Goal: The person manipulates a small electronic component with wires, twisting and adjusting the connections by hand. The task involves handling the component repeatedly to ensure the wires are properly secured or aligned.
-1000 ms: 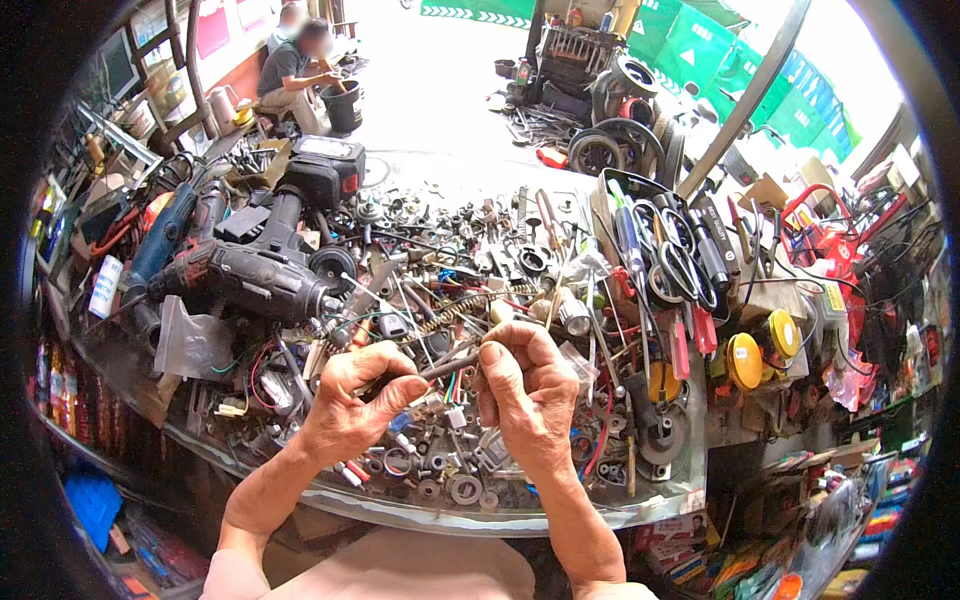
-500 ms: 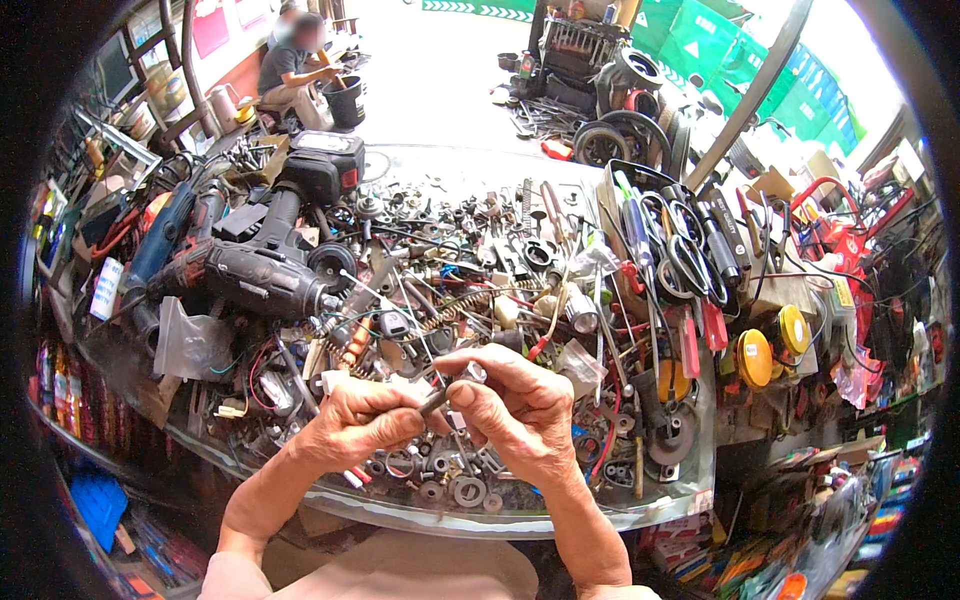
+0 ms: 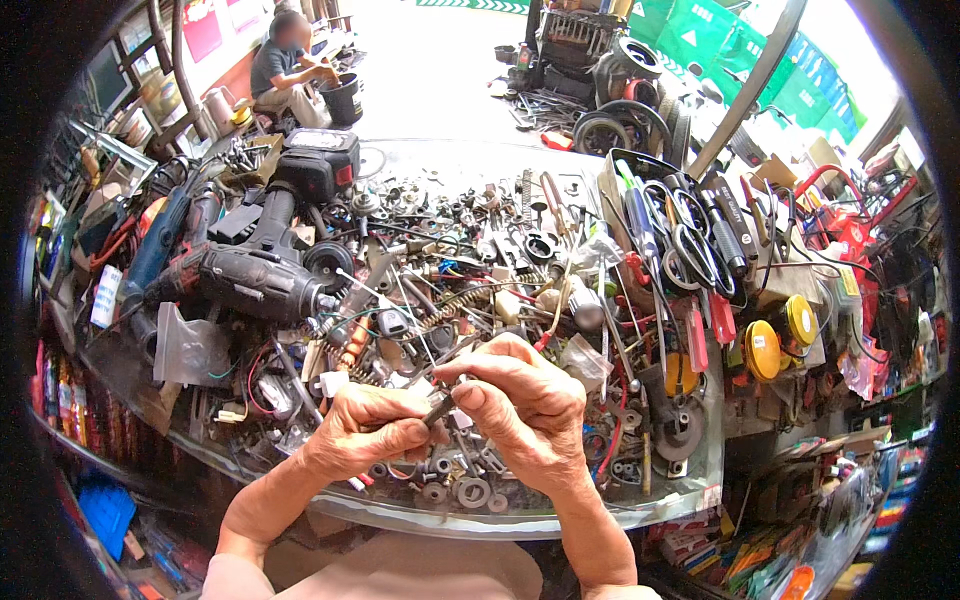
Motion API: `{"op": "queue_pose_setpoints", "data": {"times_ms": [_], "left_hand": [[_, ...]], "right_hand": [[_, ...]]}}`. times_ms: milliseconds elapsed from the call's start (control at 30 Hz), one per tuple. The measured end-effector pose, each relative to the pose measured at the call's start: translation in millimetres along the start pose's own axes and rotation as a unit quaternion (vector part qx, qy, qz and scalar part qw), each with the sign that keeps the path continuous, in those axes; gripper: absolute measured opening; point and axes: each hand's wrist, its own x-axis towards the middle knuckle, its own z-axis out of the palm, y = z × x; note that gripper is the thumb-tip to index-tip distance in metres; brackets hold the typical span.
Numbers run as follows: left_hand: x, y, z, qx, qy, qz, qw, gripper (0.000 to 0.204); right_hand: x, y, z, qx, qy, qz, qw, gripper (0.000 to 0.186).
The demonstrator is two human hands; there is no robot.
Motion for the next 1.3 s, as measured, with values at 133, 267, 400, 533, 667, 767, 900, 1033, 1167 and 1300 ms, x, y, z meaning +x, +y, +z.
{"op": "queue_pose_setpoints", "data": {"times_ms": [133, 267, 400, 533, 667, 767, 900, 1033, 1167, 1300], "left_hand": [[4, -1, 0, 0.152, 0.056, 0.135, 0.977, 0.014], [4, 2, 4, 0.22, 0.102, 0.171, 0.955, 0.014], [2, 4, 6, 0.241, 0.125, 0.177, 0.946, 0.012], [0, 9, 4, 0.034, 0.097, 0.035, 0.994, 0.014], [-1, 7, -8, -0.092, 0.0, -0.099, 0.991, 0.039], [-1, 1, -9, -0.172, -0.083, -0.116, 0.975, 0.04], [-1, 1, -8, -0.211, -0.095, -0.126, 0.965, 0.038], [-1, 0, -8, -0.211, -0.08, -0.123, 0.966, 0.031], [-1, -4, -7, -0.177, -0.062, -0.118, 0.975, 0.024], [0, 5, -3, -0.062, 0.002, -0.082, 0.995, 0.019]], "right_hand": [[1, -2, 1, -0.042, 0.034, 0.014, 0.998, 0.019], [0, 5, 3, 0.014, 0.076, 0.032, 0.996, 0.015], [1, 12, 3, 0.046, 0.087, 0.047, 0.994, 0.014], [2, 16, 3, 0.082, 0.081, 0.104, 0.988, 0.017], [3, 13, 3, 0.114, 0.051, 0.156, 0.98, 0.025], [4, 19, 2, 0.136, 0.014, 0.177, 0.975, 0.033], [4, 27, 2, 0.199, 0.003, 0.209, 0.957, 0.033], [3, 27, 4, 0.209, -0.002, 0.21, 0.955, 0.026], [3, 25, 6, 0.16, -0.012, 0.19, 0.969, 0.029], [4, 21, 8, 0.107, -0.002, 0.165, 0.981, 0.031]]}}
